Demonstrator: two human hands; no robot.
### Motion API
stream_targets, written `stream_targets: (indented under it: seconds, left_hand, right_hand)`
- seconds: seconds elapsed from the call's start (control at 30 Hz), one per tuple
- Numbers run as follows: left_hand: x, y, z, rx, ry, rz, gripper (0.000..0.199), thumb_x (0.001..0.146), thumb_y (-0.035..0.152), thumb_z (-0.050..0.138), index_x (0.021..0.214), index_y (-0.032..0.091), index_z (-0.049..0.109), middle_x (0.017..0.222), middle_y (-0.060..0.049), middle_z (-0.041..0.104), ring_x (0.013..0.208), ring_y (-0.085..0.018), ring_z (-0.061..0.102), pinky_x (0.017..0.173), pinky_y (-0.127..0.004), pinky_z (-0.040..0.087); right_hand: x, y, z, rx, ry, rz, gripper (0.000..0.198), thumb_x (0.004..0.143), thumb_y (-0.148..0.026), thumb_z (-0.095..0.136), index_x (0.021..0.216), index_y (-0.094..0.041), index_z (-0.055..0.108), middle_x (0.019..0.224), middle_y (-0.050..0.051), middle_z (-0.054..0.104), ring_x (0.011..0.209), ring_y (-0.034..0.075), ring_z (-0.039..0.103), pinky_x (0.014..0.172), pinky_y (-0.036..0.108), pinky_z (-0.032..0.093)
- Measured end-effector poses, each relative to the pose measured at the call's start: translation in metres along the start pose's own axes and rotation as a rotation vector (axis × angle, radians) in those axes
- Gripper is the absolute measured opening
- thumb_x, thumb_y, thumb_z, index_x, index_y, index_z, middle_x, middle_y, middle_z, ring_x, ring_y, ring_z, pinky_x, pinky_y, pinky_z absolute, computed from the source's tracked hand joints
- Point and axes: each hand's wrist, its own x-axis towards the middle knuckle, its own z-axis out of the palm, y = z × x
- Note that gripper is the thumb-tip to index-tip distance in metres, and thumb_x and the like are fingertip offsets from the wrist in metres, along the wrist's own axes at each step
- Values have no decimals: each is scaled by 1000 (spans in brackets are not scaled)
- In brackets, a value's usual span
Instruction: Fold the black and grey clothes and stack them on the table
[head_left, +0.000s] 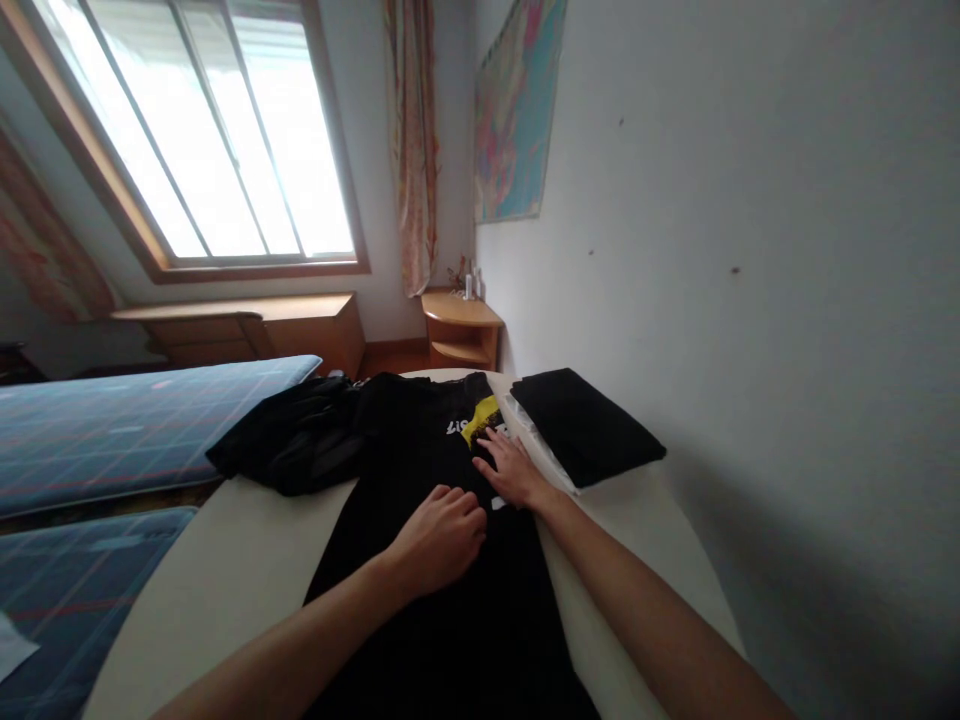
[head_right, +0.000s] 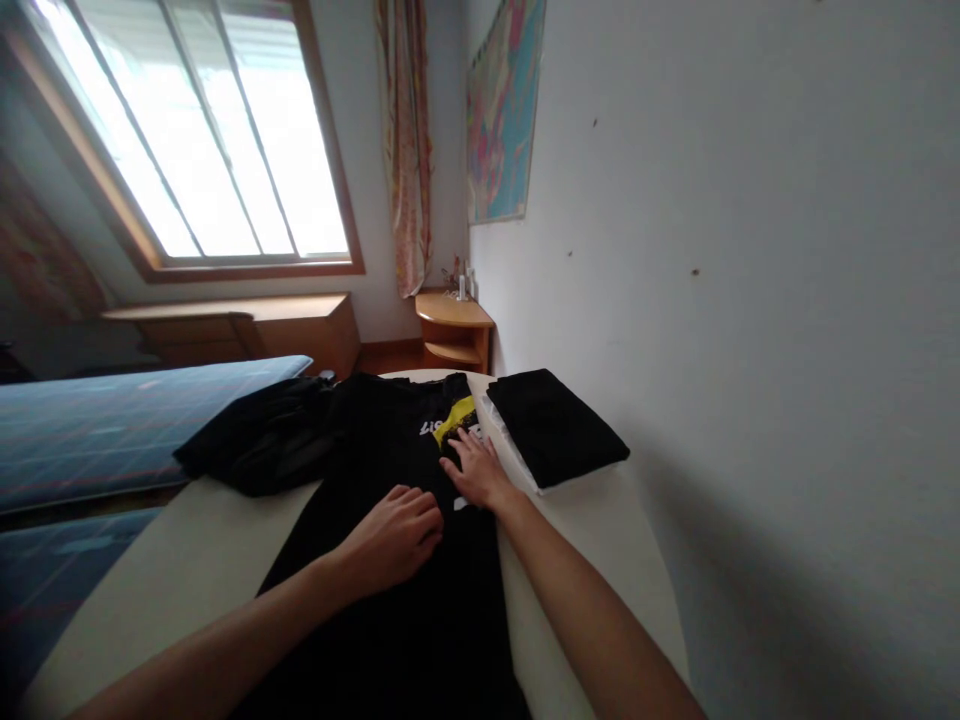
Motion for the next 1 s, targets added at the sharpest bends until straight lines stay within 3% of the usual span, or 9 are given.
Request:
stream_targets:
  seconds: [0.1,0.17,0.33,0.47,0.67,0.83,1.0]
  left_hand:
    - [-25,48,-3,-214,21,102,9,92,31,61,98,24,62,100,-1,66,94,-18,60,89,-34,40]
    - [-36,73,-2,-306,29,162,20,87,39,68,102,26,62,101,1,67,94,-18,60,91,-35,39]
    - [-50,109,19,-302,78,175,34,82,46,72,106,25,60,103,0,67,93,-20,60,87,-35,41]
    - [-56,115,37,-259,164,151,25,87,37,68,106,26,58,103,2,67,91,-19,61,80,-32,43]
    - [-54,116,45,-221,332,150,9,87,20,62,93,26,58,83,5,66,74,-16,60,67,-30,42]
    - [-53,114,39,-331,424,111,19,77,9,55,89,23,55,78,3,63,68,-14,57,63,-28,43]
    - [-56,111,33,-310,380,131,28,68,7,56,92,23,54,81,2,63,73,-16,57,65,-29,43]
  right_hand:
    - [-29,-2,-7,-37,-18,-3,54,100,-48,42,142,-16,53,160,14,33,149,30,26,122,54,8]
    - [-46,-3,-11,-46,-12,9,51,100,-45,43,140,-17,55,160,14,35,149,30,28,122,54,9]
    - [-78,-5,-15,-12,66,20,44,101,-43,42,134,-20,60,156,12,42,147,27,32,121,54,13]
    - [-88,-3,-16,17,77,-21,37,99,-39,47,128,-24,63,152,9,48,145,26,36,120,56,14]
    - [-87,0,-17,44,77,-57,34,98,-37,50,126,-24,64,148,10,53,143,28,40,119,59,15]
    - [-88,-3,-21,47,61,-55,34,97,-35,52,128,-24,63,148,10,53,142,28,41,119,61,15]
    - [-88,-3,-21,35,45,-58,35,97,-35,53,128,-25,63,148,10,53,142,28,41,119,61,15]
